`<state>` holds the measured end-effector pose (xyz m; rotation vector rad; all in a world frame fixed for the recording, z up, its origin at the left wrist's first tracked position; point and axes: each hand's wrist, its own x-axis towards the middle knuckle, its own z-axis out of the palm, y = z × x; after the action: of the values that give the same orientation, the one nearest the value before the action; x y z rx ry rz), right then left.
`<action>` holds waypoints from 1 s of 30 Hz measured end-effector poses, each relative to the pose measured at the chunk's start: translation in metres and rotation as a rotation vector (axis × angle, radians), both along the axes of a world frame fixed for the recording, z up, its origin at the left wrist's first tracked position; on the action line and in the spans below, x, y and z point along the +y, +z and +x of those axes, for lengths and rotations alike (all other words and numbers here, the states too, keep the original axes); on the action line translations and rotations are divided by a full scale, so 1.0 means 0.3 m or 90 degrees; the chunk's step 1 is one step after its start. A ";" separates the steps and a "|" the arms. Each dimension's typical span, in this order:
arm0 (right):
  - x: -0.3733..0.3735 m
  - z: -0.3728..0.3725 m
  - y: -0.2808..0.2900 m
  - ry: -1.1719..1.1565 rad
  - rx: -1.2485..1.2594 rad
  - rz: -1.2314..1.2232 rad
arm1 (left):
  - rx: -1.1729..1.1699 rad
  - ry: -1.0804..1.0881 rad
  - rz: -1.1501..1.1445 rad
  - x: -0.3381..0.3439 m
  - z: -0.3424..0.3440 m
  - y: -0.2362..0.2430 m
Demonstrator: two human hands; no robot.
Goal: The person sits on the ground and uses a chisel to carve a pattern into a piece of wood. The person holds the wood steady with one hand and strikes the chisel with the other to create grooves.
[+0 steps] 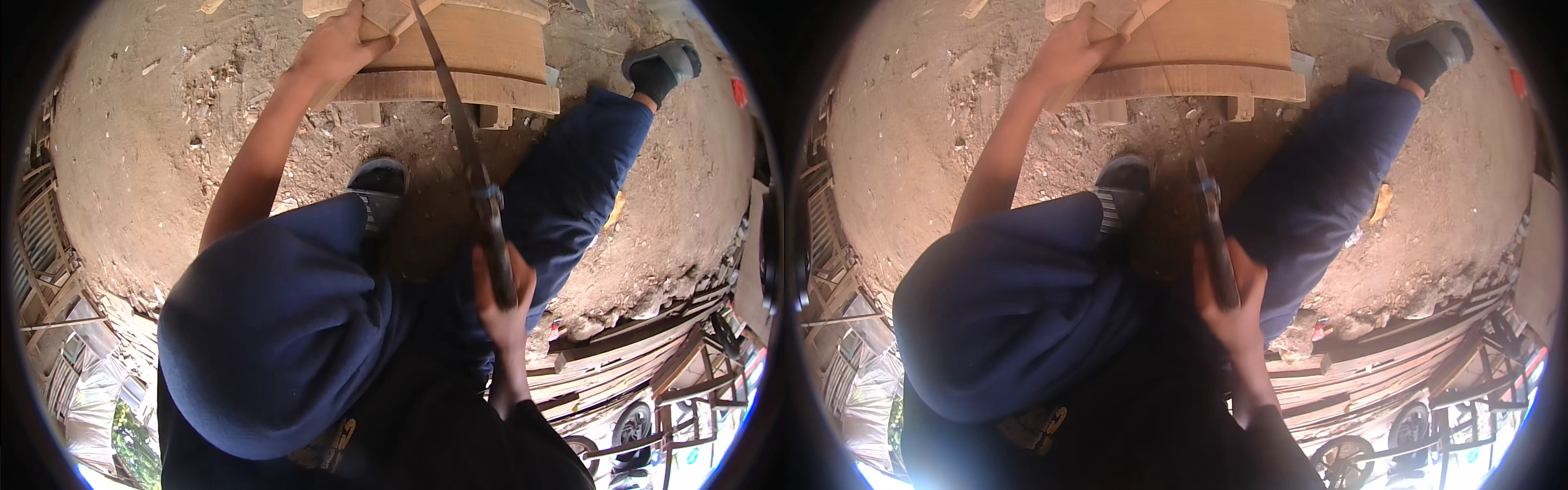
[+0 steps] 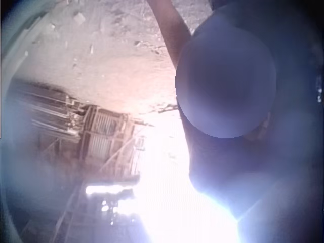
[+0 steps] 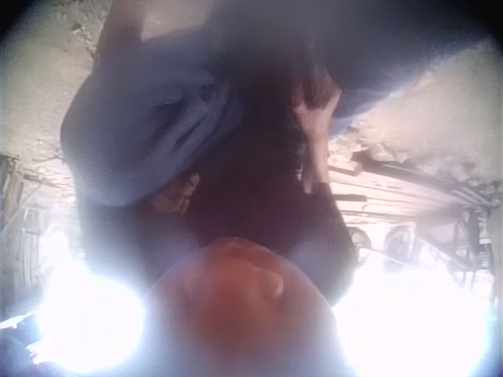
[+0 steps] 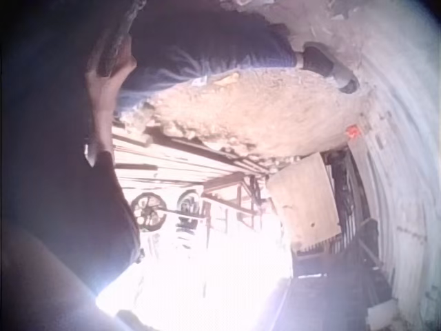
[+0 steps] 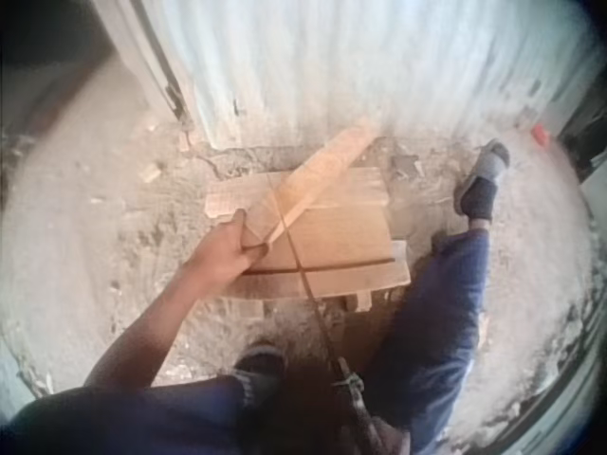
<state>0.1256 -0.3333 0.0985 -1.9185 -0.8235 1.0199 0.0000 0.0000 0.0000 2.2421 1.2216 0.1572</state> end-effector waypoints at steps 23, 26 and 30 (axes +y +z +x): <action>0.343 0.061 -0.084 -0.008 0.034 0.096 | 0.044 0.021 0.025 -0.022 0.019 -0.032; 0.232 0.039 -0.018 0.007 0.007 0.051 | 0.075 0.031 0.021 -0.010 -0.002 -0.049; 0.263 0.001 -0.045 -0.004 -0.004 0.135 | 0.027 0.031 0.040 -0.024 0.005 -0.038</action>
<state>0.1259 -0.2545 0.0850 -1.7441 -0.8911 0.8859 0.0014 -0.0073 -0.0114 2.2810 1.3120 0.1701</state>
